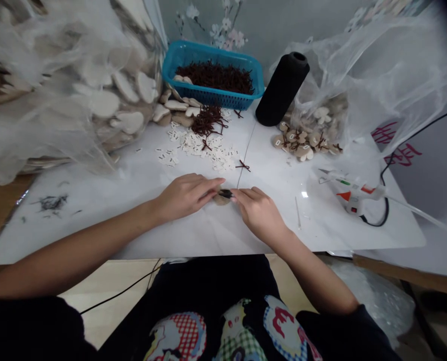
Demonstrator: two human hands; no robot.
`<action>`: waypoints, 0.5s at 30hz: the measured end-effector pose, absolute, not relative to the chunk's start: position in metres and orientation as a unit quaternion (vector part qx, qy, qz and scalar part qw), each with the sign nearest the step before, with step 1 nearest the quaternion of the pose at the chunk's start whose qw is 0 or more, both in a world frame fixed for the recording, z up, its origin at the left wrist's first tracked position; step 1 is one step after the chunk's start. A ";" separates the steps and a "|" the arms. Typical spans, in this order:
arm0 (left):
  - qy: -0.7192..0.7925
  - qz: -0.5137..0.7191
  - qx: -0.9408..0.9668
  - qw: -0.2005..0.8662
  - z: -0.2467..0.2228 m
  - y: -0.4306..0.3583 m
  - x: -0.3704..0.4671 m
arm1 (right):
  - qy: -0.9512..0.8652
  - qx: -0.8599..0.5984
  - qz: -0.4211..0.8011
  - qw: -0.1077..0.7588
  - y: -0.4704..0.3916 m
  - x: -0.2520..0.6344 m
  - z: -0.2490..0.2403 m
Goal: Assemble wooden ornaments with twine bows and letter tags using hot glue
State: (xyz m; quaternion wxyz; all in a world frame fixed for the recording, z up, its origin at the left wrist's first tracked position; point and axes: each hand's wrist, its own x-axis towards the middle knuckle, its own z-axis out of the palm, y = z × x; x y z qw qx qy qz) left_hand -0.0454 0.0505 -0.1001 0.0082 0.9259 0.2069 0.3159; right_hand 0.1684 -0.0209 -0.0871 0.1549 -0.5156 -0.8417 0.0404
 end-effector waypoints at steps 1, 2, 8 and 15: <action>0.206 0.316 0.926 -0.001 -0.100 0.051 -0.045 | -0.841 -0.517 0.039 0.153 -0.021 0.168 -0.088; 0.207 0.314 0.927 -0.007 -0.100 0.051 -0.045 | -0.841 -0.518 0.039 0.151 -0.021 0.168 -0.088; 0.216 0.302 0.928 -0.011 -0.102 0.052 -0.046 | -0.841 -0.520 0.040 0.144 -0.019 0.166 -0.088; 0.215 0.308 0.926 -0.028 -0.103 0.052 -0.047 | -0.841 -0.521 0.037 0.142 -0.019 0.164 -0.085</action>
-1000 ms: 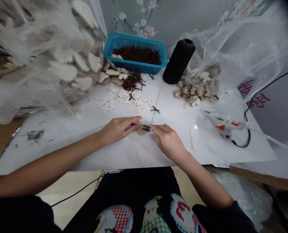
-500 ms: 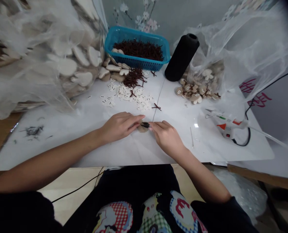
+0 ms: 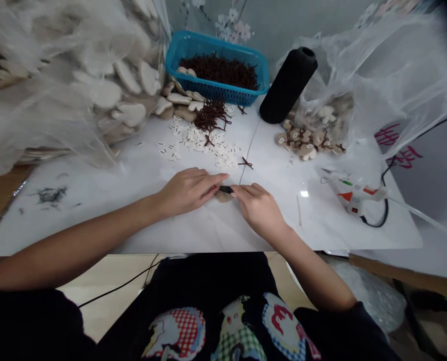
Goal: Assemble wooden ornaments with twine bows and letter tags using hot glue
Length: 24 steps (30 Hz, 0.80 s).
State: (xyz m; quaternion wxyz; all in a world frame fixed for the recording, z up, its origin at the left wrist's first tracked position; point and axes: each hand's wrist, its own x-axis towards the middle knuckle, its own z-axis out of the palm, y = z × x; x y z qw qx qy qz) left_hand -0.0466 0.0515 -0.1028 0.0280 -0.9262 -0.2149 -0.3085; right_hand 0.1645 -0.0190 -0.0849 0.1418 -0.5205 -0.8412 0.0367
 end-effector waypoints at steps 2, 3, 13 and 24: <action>-0.211 -0.312 -0.926 0.026 -0.103 0.051 -0.047 | -0.842 -0.520 0.032 0.143 -0.019 0.164 -0.085; -0.209 -0.313 -0.926 0.024 -0.102 0.051 -0.047 | -0.842 -0.519 0.030 0.143 -0.019 0.164 -0.085; -0.211 -0.309 -0.927 0.008 -0.101 0.050 -0.048 | -0.840 -0.517 0.034 0.158 -0.021 0.166 -0.085; -0.235 -0.288 -0.926 -0.062 -0.091 0.054 -0.049 | -0.834 -0.511 0.052 0.200 -0.035 0.169 -0.080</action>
